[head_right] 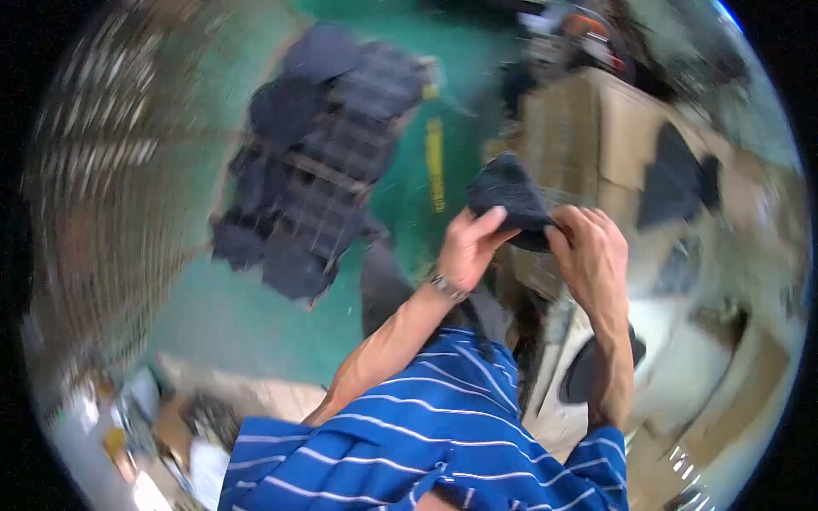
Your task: Picking up black foam material pieces from a workstation and organizing them on a multi-tiered metal rack.
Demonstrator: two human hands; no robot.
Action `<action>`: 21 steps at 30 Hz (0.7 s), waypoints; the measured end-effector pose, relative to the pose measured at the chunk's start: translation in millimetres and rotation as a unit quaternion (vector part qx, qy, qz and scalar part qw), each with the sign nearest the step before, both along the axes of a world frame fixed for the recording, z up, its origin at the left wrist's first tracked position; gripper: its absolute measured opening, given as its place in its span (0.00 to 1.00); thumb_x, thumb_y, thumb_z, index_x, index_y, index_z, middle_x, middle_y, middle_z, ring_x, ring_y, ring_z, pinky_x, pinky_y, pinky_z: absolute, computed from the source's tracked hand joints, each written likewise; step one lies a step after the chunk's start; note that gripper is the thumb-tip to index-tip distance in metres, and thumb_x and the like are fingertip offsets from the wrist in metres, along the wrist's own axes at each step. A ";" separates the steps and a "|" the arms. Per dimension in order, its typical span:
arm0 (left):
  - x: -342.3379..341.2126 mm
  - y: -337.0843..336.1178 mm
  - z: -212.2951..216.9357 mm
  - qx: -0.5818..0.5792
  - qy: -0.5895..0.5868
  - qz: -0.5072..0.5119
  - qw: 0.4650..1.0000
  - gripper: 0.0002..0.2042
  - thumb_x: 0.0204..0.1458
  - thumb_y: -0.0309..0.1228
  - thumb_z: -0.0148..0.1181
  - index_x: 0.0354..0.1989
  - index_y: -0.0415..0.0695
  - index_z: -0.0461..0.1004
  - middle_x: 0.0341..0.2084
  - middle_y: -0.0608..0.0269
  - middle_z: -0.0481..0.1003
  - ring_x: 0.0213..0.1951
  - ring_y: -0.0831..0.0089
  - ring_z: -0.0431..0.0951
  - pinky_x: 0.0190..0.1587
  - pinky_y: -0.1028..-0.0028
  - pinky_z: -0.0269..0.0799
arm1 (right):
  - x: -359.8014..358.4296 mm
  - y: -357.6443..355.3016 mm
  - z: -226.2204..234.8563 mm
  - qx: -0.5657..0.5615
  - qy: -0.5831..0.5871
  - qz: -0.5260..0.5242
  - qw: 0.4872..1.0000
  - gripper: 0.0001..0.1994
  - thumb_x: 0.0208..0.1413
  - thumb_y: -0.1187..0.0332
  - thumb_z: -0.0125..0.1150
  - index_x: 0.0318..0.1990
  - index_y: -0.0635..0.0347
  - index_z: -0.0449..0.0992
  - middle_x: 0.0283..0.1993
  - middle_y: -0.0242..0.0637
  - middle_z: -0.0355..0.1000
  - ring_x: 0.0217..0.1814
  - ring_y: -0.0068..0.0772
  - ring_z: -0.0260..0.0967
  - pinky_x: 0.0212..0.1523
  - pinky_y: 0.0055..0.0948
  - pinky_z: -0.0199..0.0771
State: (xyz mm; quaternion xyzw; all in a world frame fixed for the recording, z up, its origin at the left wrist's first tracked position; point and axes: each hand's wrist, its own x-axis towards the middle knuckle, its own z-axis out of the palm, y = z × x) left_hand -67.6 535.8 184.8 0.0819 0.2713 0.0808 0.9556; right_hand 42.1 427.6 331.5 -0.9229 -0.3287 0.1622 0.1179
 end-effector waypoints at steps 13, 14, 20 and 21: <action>-212.9 296.3 -196.6 0.123 0.144 0.436 0.880 0.21 0.51 0.16 0.58 0.55 0.40 0.73 0.49 0.60 0.79 0.49 0.66 0.79 0.55 0.65 0.75 | -199.8 338.4 -255.7 0.102 0.042 0.236 0.965 0.10 0.55 0.70 0.68 0.44 0.60 0.81 0.40 0.41 0.79 0.45 0.46 0.76 0.47 0.40 0.76; -242.6 307.8 -217.7 0.114 0.136 0.458 0.871 0.22 0.51 0.16 0.58 0.57 0.41 0.73 0.50 0.59 0.78 0.52 0.65 0.78 0.58 0.64 0.74 | -223.3 360.5 -279.8 0.117 0.057 0.234 0.964 0.10 0.54 0.70 0.68 0.45 0.59 0.81 0.40 0.42 0.79 0.46 0.47 0.75 0.48 0.41 0.76; -321.4 286.2 -357.8 0.020 0.212 0.539 0.815 0.26 0.52 0.16 0.55 0.62 0.41 0.68 0.57 0.55 0.75 0.57 0.59 0.76 0.64 0.57 0.71 | -299.7 386.6 -438.9 0.088 0.095 0.274 0.953 0.12 0.53 0.72 0.67 0.46 0.58 0.80 0.43 0.41 0.77 0.46 0.49 0.73 0.49 0.44 0.73; -330.2 279.8 -391.0 0.010 0.222 0.554 0.803 0.26 0.53 0.15 0.53 0.63 0.41 0.68 0.58 0.54 0.74 0.58 0.58 0.75 0.64 0.56 0.71 | -309.3 386.1 -473.1 0.085 0.101 0.278 0.951 0.12 0.53 0.72 0.66 0.46 0.58 0.80 0.44 0.41 0.77 0.46 0.50 0.73 0.50 0.44 0.73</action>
